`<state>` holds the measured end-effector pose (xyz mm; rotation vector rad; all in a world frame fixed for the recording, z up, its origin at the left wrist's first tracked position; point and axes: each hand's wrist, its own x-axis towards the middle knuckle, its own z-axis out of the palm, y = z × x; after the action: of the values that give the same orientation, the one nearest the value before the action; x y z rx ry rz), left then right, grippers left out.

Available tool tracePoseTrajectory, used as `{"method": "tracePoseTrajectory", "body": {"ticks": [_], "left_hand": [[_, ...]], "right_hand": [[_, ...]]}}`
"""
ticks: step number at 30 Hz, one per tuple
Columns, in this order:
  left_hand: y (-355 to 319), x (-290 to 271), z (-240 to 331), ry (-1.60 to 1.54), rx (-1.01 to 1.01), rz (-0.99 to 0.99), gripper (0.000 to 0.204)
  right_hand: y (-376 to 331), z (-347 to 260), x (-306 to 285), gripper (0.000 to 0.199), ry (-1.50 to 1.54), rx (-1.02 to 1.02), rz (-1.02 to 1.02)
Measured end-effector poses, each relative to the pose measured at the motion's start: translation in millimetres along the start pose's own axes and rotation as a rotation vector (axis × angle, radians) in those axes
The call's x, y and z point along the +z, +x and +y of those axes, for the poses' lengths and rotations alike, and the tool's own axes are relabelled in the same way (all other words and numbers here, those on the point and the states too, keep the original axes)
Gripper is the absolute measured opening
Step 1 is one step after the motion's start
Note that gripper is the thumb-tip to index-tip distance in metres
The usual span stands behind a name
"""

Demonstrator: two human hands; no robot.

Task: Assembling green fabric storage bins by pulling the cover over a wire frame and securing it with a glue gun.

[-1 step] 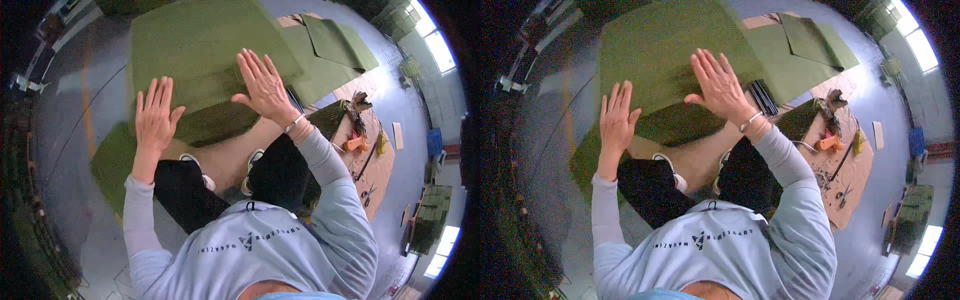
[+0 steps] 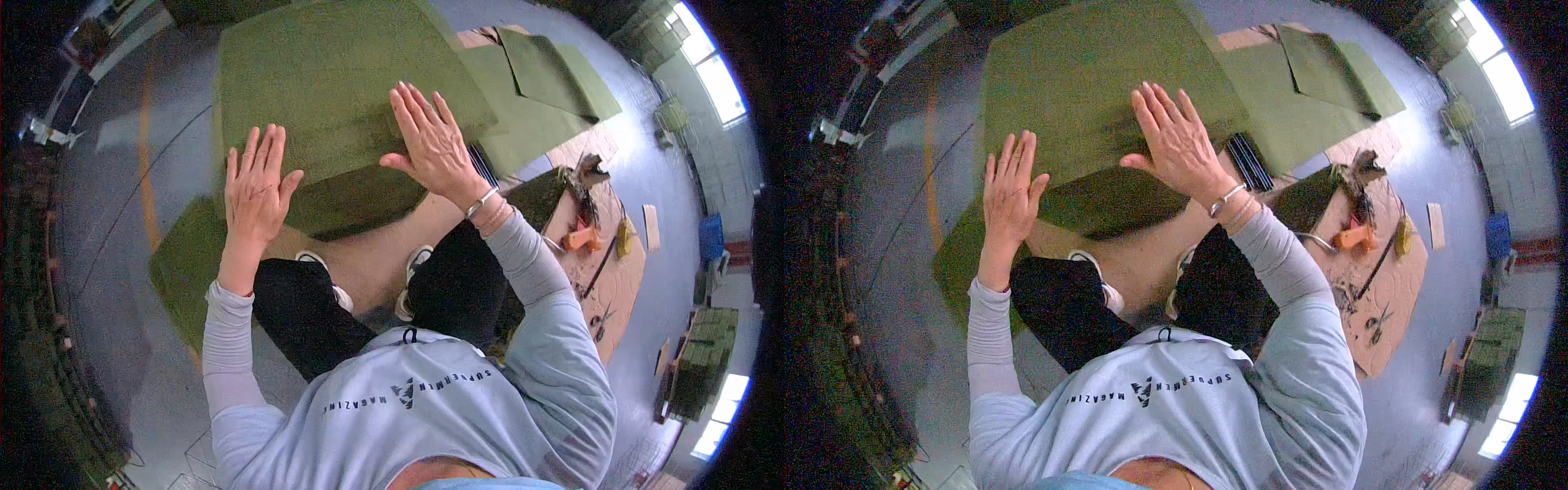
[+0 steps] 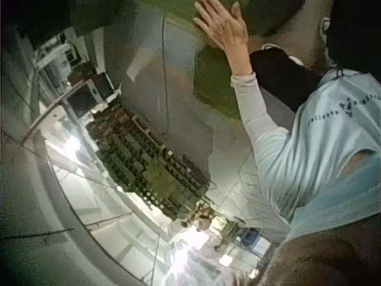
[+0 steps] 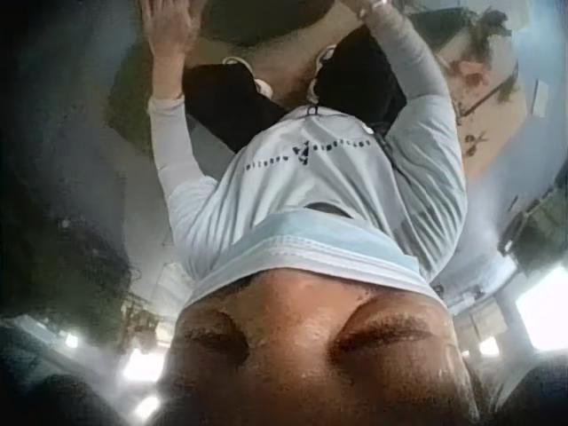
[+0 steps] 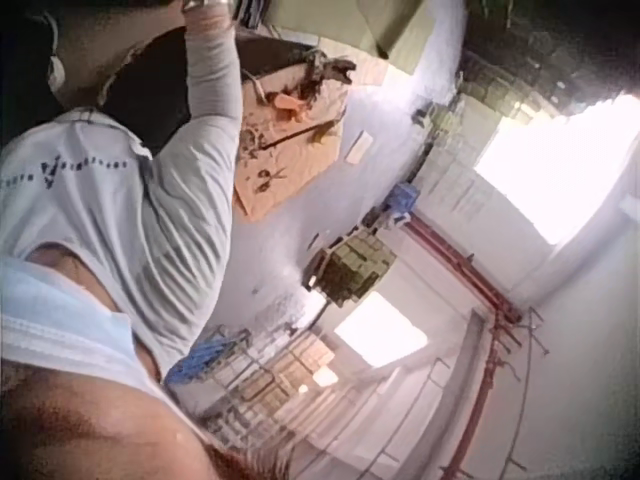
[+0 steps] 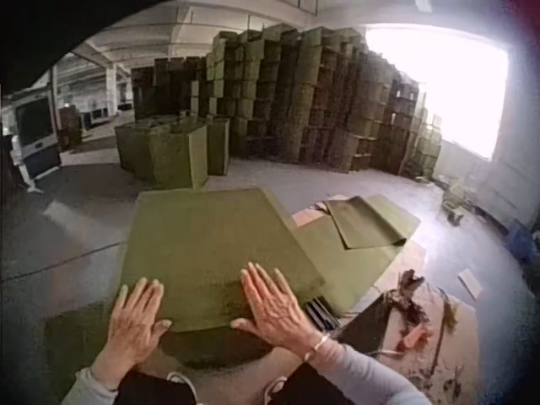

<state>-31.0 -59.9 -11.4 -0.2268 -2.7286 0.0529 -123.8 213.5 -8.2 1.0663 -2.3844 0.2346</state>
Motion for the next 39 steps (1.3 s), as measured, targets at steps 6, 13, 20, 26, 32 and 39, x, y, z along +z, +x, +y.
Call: {"method": "tracePoseTrajectory", "body": {"ticks": [6,13,20,26,32,39], "left_hand": [[-7.8,-4.0,-2.6,-0.029,0.012,0.018,0.063],[13.9,15.8,19.3,-0.047,0.141,0.022,0.067],[14.0,10.2,18.9,-0.081,0.175,0.014,0.079],[-14.0,4.2,-7.3,0.054,0.060,0.049,0.083],[-12.0,13.7,-10.0,0.043,-0.017,0.037,0.079],[6.0,-7.3,16.4,-0.084,0.043,0.121,0.074]], "right_hand": [[6.6,-21.9,0.9,0.071,0.030,-0.057,-0.010],[33.0,-73.7,22.9,0.063,0.099,-0.139,0.020],[26.1,-52.9,7.6,0.068,0.264,-0.122,0.016],[-12.3,17.5,-4.7,0.073,0.061,0.042,0.011],[-17.2,18.1,6.2,0.069,-0.018,0.054,0.025],[6.6,-13.1,-7.0,0.072,0.157,-0.097,-0.041]]}}
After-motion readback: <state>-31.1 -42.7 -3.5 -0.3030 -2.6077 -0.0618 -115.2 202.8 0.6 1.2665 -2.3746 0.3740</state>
